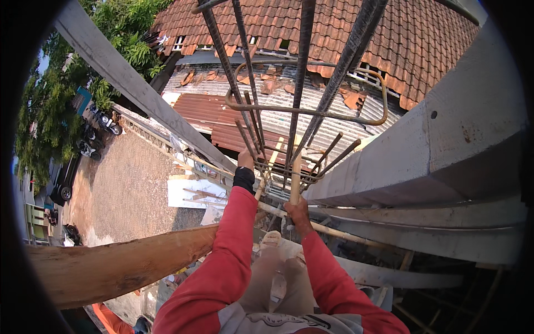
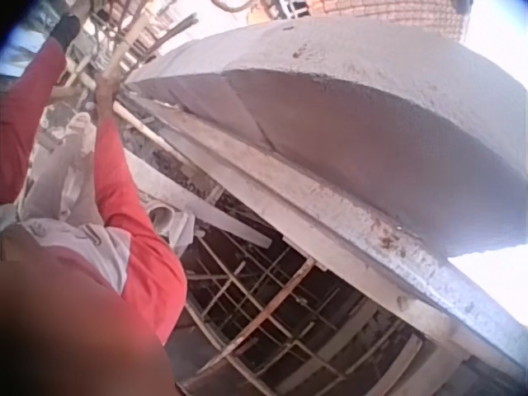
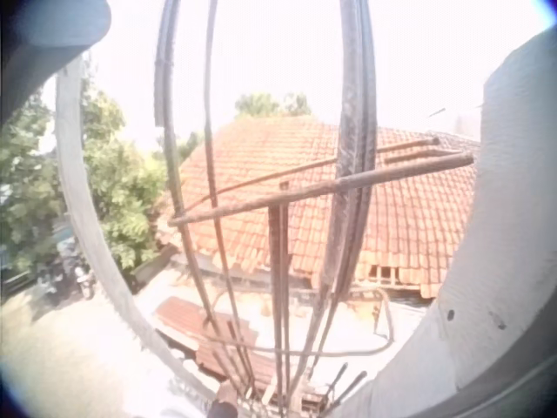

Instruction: The person is assembling a rebar cage on a construction site. They use a wooden stick to position and align the vertical and horizontal steel bars, securing the structure.

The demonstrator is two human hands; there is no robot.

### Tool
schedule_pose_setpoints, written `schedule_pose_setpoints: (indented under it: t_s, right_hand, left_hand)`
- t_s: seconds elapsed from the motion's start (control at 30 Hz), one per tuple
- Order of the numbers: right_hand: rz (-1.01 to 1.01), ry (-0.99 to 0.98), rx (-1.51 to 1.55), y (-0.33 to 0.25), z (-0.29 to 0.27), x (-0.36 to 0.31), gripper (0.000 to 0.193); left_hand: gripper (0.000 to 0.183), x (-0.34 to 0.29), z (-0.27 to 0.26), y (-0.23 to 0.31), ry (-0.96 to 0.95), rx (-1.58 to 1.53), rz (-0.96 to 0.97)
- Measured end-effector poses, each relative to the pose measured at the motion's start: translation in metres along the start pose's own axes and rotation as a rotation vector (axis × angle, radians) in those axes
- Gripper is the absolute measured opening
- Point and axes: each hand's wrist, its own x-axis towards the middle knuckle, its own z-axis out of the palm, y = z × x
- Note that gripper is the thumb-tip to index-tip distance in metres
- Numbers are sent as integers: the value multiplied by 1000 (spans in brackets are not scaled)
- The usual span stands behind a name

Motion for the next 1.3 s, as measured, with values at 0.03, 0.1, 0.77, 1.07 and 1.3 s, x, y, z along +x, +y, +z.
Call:
schedule_pose_setpoints:
  t_s: [0.03,0.1,0.77,1.07,1.3]
  right_hand:
    - [-55,-19,-14,3,-2,3,37]
    - [10,-6,-75,11,-6,4,40]
    - [27,71,-311,29,-46,-140,38]
    - [-405,139,-491,-19,-37,-143,35]
    - [42,-72,331,-62,-23,-85,24]
  left_hand:
    - [26,-1,-4,1,44,154,-49]
    - [26,-16,-12,3,120,354,210]
    - [35,-89,6,-20,334,383,402]
    - [21,-54,4,6,149,282,26]
    - [21,-77,19,40,80,329,-182]
